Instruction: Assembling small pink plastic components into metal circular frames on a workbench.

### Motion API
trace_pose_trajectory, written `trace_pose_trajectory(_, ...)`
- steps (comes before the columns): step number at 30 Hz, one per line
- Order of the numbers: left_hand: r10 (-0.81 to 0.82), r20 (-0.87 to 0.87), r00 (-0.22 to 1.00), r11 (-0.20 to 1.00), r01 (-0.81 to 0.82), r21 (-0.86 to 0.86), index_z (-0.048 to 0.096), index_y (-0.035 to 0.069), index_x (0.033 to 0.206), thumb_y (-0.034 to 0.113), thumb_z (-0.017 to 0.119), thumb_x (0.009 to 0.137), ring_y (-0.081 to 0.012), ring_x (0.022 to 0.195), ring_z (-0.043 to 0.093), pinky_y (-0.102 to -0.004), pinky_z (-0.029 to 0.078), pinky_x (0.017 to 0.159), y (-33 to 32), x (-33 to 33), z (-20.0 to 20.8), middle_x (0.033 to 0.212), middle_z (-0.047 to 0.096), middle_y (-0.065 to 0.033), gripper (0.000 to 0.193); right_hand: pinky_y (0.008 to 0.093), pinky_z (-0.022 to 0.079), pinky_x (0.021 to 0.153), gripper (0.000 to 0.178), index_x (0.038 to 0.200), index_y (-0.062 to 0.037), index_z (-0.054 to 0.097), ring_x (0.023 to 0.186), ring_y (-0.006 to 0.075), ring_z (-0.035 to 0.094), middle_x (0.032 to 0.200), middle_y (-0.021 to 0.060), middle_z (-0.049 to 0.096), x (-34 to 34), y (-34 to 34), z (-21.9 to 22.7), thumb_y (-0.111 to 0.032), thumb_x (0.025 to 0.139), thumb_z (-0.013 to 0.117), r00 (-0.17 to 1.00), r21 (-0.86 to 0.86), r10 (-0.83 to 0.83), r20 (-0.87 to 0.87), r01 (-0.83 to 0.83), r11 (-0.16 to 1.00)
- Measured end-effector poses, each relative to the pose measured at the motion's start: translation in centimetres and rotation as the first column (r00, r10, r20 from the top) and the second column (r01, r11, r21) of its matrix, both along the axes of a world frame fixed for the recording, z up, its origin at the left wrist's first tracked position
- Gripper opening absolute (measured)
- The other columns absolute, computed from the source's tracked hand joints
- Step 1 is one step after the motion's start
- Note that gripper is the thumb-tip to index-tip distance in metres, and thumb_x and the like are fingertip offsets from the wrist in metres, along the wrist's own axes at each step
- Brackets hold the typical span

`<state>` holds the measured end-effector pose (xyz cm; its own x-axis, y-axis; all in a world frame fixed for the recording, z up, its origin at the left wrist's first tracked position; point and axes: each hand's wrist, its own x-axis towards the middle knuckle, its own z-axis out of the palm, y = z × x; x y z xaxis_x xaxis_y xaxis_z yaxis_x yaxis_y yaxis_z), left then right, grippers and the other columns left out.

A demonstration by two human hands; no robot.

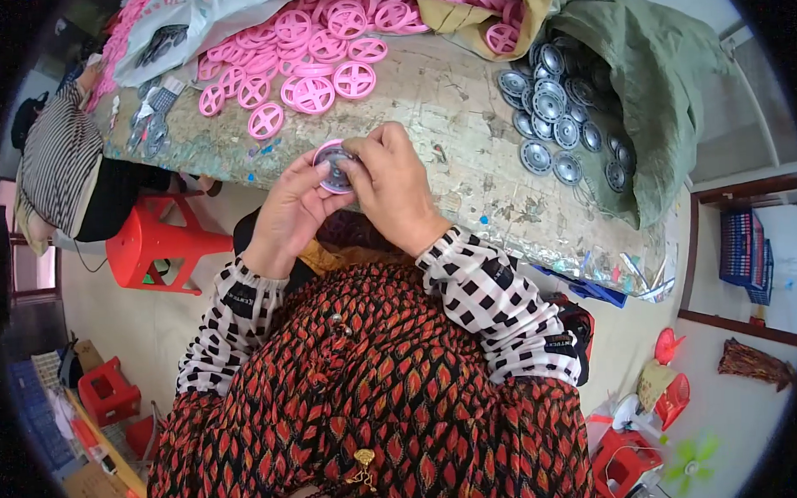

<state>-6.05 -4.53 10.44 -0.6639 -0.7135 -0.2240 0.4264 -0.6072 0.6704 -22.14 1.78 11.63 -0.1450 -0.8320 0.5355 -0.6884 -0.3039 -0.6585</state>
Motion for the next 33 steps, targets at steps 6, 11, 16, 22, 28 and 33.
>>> trace_pose_trajectory(6,0.019,0.018,1.000,0.999,-0.018,-0.028,0.058,0.005,0.117,0.013,0.062,0.094,-0.0214,0.098,0.067,-0.0408,0.060,0.082,0.8,0.6,-0.8,0.111,0.065,-0.0104,0.025,0.0302,0.049,0.067,0.027,0.109,-0.0002,0.059,0.076,0.0178,0.058,0.096,0.0097,0.057,0.9,0.6,-1.2,-0.009,0.085,0.069,0.881,0.180,-0.036,0.472,-0.057,0.982)
trace_pose_trajectory(11,0.000,0.008,1.000,0.995,0.001,-0.095,0.059,0.005,0.115,0.012,0.063,0.094,-0.0209,0.092,0.069,-0.0402,0.062,0.077,1.2,0.6,-0.7,0.108,0.066,-0.0104,0.023,0.0227,0.047,0.067,0.020,0.106,-0.0019,0.060,0.076,0.0055,0.053,0.085,-0.0028,0.058,-0.2,1.0,-0.6,-0.013,0.091,0.068,0.777,0.283,0.098,0.622,-0.339,0.897)
trace_pose_trajectory(16,0.068,0.111,0.991,0.994,-0.058,-0.094,0.060,0.005,0.114,0.012,0.065,0.093,-0.0158,0.086,0.067,-0.0320,0.060,0.071,2.1,0.8,-1.7,0.103,0.067,-0.0069,0.023,0.0216,0.047,0.067,0.017,0.104,-0.0016,0.061,0.074,0.0050,0.053,0.083,-0.0031,0.059,0.8,1.2,-2.1,-0.011,0.091,0.067,0.804,0.318,0.036,0.593,-0.275,0.907)
trace_pose_trajectory(22,0.116,0.522,0.845,0.879,0.158,-0.451,0.058,0.003,0.125,0.011,0.066,0.092,-0.0092,0.088,0.063,-0.0232,0.052,0.073,-0.3,5.8,-3.2,0.101,0.066,-0.0028,0.034,0.0419,0.053,0.070,0.032,0.117,-0.0045,0.061,0.083,0.0344,0.064,0.095,0.0161,0.061,0.8,5.0,-3.4,-0.006,0.084,0.060,0.924,0.440,0.342,-0.172,-0.239,0.866)
trace_pose_trajectory(28,0.830,0.323,0.454,0.220,0.266,-0.939,0.068,0.005,0.105,0.012,0.066,0.085,-0.0267,0.086,0.060,-0.0371,0.047,0.077,-8.7,7.5,-5.1,0.089,0.064,-0.0099,0.021,0.0417,0.054,0.069,0.035,0.116,-0.0050,0.061,0.083,0.0344,0.065,0.099,0.0158,0.062,1.2,6.3,-3.1,-0.006,0.082,0.061,0.881,0.416,0.365,-0.302,-0.223,0.882)
trace_pose_trajectory(33,0.899,0.313,0.308,0.101,0.549,-0.830,0.068,0.005,0.086,0.011,0.069,0.078,-0.0349,0.092,0.055,-0.0446,0.043,0.080,-12.0,8.1,-4.8,0.093,0.060,-0.0130,0.010,0.0409,0.053,0.071,0.021,0.105,-0.0054,0.066,0.084,0.0332,0.064,0.093,0.0126,0.065,-3.6,6.5,-0.5,-0.008,0.084,0.062,0.951,0.322,0.176,-0.255,-0.088,0.943)
